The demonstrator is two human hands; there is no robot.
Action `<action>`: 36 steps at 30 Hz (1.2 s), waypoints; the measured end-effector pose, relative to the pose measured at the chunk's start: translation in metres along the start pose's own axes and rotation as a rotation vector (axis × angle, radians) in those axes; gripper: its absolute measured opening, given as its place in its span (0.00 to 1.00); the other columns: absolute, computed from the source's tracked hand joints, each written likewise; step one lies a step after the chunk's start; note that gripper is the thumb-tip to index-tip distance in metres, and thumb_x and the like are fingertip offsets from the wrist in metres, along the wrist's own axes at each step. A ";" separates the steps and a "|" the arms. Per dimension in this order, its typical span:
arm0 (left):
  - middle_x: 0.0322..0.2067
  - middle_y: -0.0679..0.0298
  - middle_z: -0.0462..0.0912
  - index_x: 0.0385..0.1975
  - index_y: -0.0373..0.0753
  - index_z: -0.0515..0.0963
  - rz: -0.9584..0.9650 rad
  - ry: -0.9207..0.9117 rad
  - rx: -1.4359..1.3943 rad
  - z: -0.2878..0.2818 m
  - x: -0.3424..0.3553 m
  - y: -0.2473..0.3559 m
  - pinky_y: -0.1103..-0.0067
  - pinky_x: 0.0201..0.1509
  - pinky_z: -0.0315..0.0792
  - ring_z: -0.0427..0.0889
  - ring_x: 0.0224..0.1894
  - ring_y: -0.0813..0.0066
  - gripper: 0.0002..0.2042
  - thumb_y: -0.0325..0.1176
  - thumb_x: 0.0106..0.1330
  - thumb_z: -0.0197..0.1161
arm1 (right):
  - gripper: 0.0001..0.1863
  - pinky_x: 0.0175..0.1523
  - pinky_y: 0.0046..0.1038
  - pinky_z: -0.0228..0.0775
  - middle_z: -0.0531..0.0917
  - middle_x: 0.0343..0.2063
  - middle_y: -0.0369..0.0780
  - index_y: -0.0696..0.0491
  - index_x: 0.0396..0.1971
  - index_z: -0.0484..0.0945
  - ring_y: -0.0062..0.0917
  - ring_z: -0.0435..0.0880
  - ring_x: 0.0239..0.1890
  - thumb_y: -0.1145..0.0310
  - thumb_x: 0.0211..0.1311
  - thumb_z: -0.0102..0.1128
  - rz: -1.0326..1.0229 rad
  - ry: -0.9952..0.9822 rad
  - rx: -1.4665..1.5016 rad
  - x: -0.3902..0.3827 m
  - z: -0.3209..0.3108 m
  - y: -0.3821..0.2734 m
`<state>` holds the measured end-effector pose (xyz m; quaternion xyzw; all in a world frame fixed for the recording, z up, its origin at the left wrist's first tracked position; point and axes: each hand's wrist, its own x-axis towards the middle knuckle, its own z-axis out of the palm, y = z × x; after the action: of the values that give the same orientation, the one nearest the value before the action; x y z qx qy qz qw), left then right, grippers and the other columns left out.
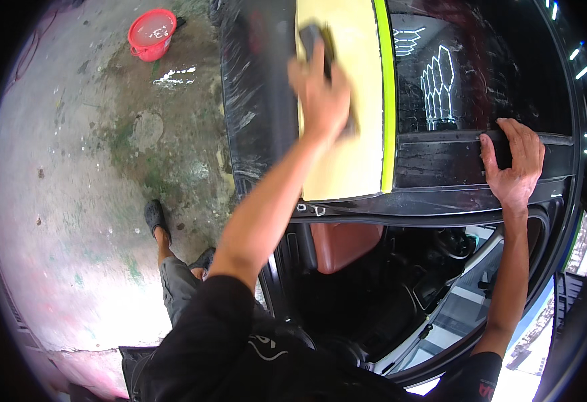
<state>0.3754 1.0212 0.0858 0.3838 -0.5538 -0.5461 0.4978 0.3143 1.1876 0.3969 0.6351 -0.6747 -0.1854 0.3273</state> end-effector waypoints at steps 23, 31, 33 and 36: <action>0.63 0.35 0.67 0.75 0.35 0.62 0.080 -0.239 0.015 -0.039 -0.062 -0.005 0.52 0.73 0.59 0.67 0.65 0.39 0.33 0.46 0.75 0.59 | 0.21 0.58 0.36 0.70 0.87 0.45 0.40 0.55 0.46 0.85 0.35 0.85 0.49 0.67 0.52 0.78 0.010 -0.050 -0.015 -0.002 -0.002 0.001; 0.66 0.36 0.67 0.71 0.32 0.67 0.094 -0.139 0.025 0.013 0.107 -0.028 0.57 0.73 0.62 0.66 0.67 0.38 0.32 0.49 0.74 0.57 | 0.20 0.58 0.36 0.70 0.87 0.45 0.41 0.56 0.46 0.85 0.36 0.84 0.49 0.67 0.52 0.78 -0.002 -0.041 -0.002 0.006 -0.001 -0.001; 0.67 0.38 0.67 0.70 0.31 0.68 0.098 -0.106 0.091 0.021 0.176 -0.045 0.58 0.72 0.63 0.65 0.67 0.38 0.33 0.50 0.73 0.56 | 0.21 0.58 0.36 0.70 0.87 0.45 0.41 0.55 0.46 0.85 0.36 0.84 0.49 0.68 0.52 0.78 -0.035 -0.006 0.025 0.013 0.005 -0.003; 0.67 0.37 0.66 0.72 0.32 0.67 0.118 -0.177 0.018 0.008 0.101 -0.037 0.56 0.74 0.59 0.65 0.67 0.38 0.33 0.51 0.75 0.56 | 0.21 0.58 0.37 0.70 0.87 0.45 0.41 0.55 0.46 0.85 0.36 0.84 0.49 0.68 0.52 0.78 -0.018 -0.053 0.003 0.003 0.000 -0.002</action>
<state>0.3425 0.9213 0.0629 0.3052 -0.6221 -0.5428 0.4745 0.3157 1.1843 0.3961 0.6364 -0.6777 -0.2040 0.3065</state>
